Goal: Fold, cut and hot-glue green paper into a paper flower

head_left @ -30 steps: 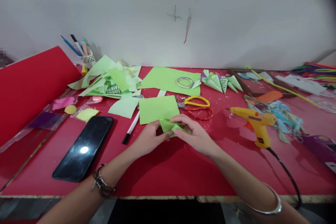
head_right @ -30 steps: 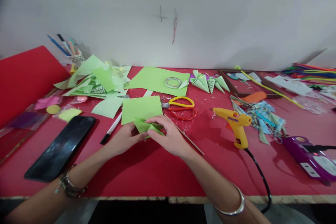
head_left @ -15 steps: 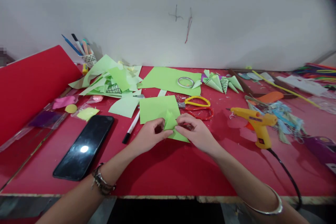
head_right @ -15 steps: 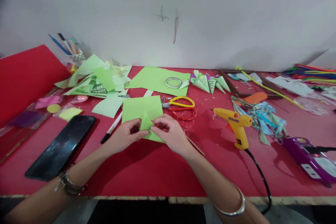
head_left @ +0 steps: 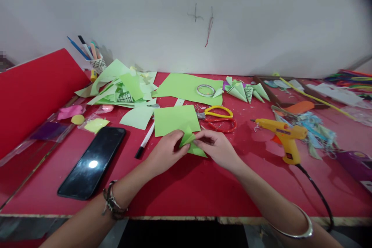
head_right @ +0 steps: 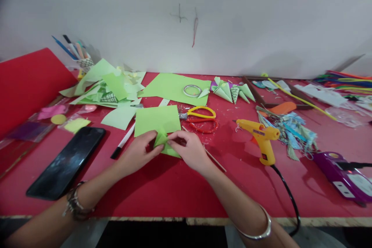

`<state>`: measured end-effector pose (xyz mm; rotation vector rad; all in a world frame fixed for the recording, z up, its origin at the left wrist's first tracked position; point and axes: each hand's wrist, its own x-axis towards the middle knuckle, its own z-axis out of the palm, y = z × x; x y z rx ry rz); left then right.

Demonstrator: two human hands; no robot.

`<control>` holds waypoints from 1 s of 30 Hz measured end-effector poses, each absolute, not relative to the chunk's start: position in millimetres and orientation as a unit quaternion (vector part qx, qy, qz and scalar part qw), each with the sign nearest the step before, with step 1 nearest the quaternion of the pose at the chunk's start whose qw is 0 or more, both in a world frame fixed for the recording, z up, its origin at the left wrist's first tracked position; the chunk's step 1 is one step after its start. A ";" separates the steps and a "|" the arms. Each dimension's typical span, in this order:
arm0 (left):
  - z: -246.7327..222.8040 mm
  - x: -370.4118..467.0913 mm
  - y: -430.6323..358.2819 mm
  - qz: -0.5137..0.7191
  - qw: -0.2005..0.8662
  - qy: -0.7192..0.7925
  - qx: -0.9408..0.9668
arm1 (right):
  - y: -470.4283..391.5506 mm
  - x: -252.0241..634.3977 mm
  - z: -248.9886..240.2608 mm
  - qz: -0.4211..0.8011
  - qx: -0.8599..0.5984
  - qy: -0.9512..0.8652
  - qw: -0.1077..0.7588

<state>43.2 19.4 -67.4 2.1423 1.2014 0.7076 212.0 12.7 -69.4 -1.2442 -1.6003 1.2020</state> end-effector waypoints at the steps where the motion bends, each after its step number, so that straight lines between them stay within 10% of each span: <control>1: -68.1 43.6 19.3 0.265 0.280 0.445 0.809 | 12.5 211.5 -69.8 0.473 -0.487 -0.627 0.383; 30: -64.8 42.9 16.3 0.348 0.351 0.433 0.754 | 6.9 208.0 -67.2 0.373 -0.477 -0.692 0.394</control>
